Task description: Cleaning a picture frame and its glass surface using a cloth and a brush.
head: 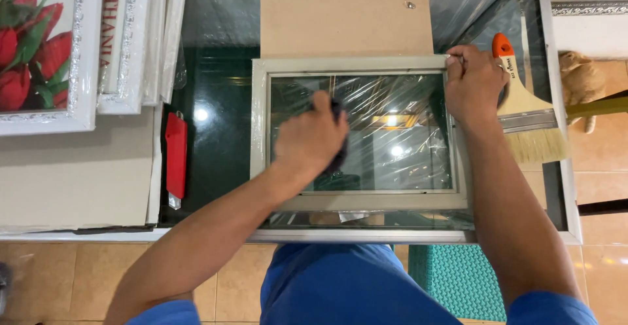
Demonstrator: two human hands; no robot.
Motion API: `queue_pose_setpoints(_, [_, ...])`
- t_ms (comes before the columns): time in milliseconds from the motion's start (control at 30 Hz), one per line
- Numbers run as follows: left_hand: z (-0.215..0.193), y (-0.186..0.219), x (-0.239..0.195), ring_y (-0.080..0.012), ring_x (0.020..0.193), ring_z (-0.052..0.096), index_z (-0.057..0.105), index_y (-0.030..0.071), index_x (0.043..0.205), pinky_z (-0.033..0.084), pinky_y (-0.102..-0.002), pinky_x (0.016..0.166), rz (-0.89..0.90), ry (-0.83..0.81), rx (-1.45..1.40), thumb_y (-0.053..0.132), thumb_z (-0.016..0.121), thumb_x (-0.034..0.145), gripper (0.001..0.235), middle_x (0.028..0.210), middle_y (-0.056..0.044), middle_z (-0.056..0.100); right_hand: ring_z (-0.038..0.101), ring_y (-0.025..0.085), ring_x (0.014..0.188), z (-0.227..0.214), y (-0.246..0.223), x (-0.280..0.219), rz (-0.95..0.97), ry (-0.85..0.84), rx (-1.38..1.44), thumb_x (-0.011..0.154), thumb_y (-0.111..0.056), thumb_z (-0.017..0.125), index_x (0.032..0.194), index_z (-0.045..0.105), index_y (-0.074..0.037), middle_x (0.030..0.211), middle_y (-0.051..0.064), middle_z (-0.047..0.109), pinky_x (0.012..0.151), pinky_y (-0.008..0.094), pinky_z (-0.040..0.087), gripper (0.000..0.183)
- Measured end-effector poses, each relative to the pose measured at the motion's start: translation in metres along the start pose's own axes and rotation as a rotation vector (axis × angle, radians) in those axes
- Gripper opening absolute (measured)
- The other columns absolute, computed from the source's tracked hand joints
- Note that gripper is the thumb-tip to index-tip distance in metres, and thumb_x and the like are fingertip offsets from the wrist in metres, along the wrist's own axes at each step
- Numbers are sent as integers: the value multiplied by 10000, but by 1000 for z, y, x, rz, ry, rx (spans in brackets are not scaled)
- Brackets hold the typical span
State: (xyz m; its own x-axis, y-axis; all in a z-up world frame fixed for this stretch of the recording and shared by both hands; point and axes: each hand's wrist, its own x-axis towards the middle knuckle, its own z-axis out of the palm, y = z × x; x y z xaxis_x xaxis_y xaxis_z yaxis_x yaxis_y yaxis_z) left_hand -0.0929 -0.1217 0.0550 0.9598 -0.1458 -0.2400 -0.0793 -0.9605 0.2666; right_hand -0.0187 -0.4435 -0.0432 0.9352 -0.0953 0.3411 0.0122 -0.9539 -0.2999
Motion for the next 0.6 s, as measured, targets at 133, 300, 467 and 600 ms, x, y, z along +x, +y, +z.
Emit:
queue_pose_setpoints(133, [46,87,21,-436,775,770,412,86,1130,602,-556,731,203,57,-69,380,458,994,327,805,-180,757,638,451,973,3,2,1,6,15,11,1083,-279,649,1163,729,-231,956,125,637,863,582,455,122])
queue_pose_setpoints(300, [85,150,42,-432,661,751,429,57,1085,579,-624,623,371,159,-199,376,436,974,338,732,-153,728,631,474,995,24,29,10,23,3,60,1066,-303,676,1195,725,-266,986,139,656,884,629,446,143])
queue_pose_setpoints(467, [24,72,18,-455,807,766,407,94,1143,578,-602,739,337,-27,-177,491,355,988,430,821,-185,752,640,442,994,6,12,5,6,-1,60,1101,-280,657,1171,731,-246,955,115,645,880,581,460,108])
queue_pose_setpoints(600, [-24,-32,-13,-459,872,762,434,107,1201,573,-569,769,132,-81,63,527,358,1006,469,875,-197,765,640,446,1001,2,10,2,12,-27,58,1109,-267,640,1189,731,-230,941,111,639,891,584,457,127])
